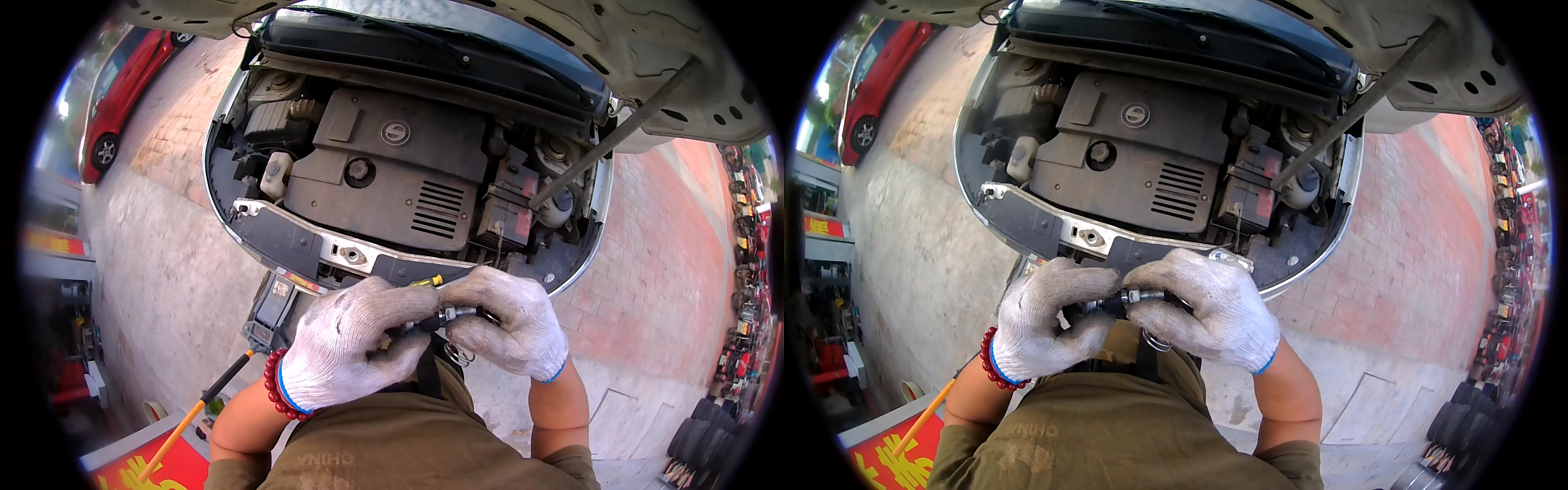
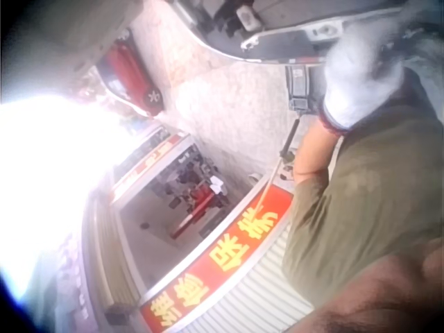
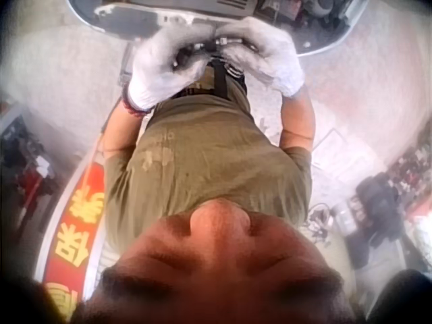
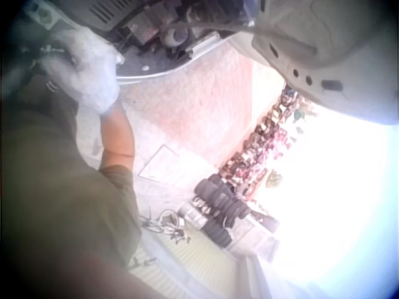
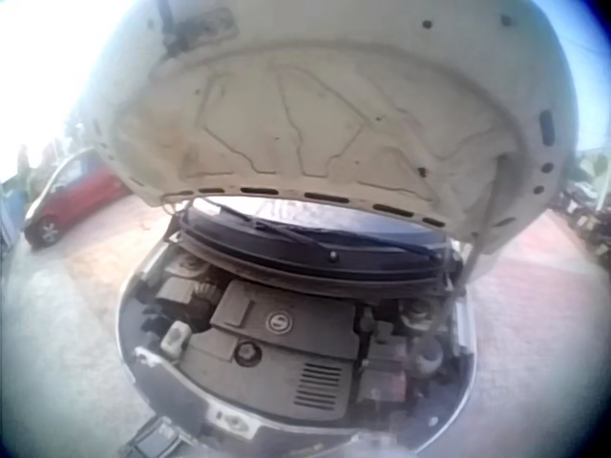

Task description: The person puts on gloves and retrieves a wrench and screwdriver from a tool cart. They walk to a white car with the hood open, remove the hood latch spring, and use a screwdriver to adjust the latch mechanism. They then reattach the spring and tighten the latch with the wrench.

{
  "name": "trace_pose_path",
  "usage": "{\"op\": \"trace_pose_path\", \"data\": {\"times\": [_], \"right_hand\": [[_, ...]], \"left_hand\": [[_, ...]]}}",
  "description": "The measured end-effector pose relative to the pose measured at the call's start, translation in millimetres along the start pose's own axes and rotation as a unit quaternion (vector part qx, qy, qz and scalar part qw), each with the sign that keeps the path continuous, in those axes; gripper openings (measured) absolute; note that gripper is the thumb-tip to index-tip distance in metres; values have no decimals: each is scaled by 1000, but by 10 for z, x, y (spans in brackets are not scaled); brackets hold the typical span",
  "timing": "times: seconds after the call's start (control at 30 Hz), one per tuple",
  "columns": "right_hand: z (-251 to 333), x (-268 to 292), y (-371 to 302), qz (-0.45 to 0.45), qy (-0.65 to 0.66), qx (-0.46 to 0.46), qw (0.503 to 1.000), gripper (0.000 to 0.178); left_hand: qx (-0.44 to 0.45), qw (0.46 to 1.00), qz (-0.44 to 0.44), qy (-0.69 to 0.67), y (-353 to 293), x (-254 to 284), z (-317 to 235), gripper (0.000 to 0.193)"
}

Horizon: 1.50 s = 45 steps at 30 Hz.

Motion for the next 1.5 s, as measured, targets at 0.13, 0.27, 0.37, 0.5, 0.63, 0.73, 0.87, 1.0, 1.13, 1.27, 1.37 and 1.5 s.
{"op": "trace_pose_path", "data": {"times": [0.13, 0.27, 0.37, 0.5, 0.63, 0.73, 0.87, 1.0, 1.13, 1.27, 1.37, 1.5], "right_hand": [[87, -40, 22, 6, -27, 28, 999, 39], [139, -38, 14, -19, -15, 68, 997, 37], [56, -23, -4, -48, 47, 35, 997, 35], [-93, -39, -92, -54, 109, -57, 991, 34], [40, -4, -23, -39, 69, 82, 993, 34], [38, 28, -31, -102, 99, 65, 988, 31], [-148, -35, -88, -76, 114, -36, 990, 28], [-17, -23, -21, -73, 61, 46, 994, 24], [-163, 93, -136, -179, 120, 26, 976, 27], [-660, 152, -425, -382, 354, -193, 831, 32], [-640, 30, -384, -340, 406, -159, 833, 33], [-449, 18, -328, -288, 288, -73, 910, 29]], "left_hand": [[18, 1000, 13, -11, 8, -32, 77, 40], [58, 994, 7, -90, -7, -14, 137, 37], [54, 994, -9, -92, -14, 25, 160, 37], [65, 994, -3, -93, -2, -1, 188, 38], [58, 996, -5, -72, 17, -26, 171, 38], [67, 995, -13, -75, 23, -23, 190, 37], [60, 994, -27, -92, 11, -15, 201, 36], [49, 995, -37, -73, 12, -36, 205, 36], [60, 994, -38, -84, -5, -4, 218, 37], [81, 994, -30, -73, -67, -9, 236, 37], [101, 993, -28, -63, -68, -29, 258, 38], [99, 993, -32, -47, -63, -67, 249, 39]]}}
Point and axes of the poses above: each hand's wrist, its own y-axis towards the middle knuckle, its own x-axis out of the back of the hand, z = x × y, the point moved 10 cm from there along y, towards the middle knuckle, and after that the axes turned 14 degrees about x, right-handed, at the moved point
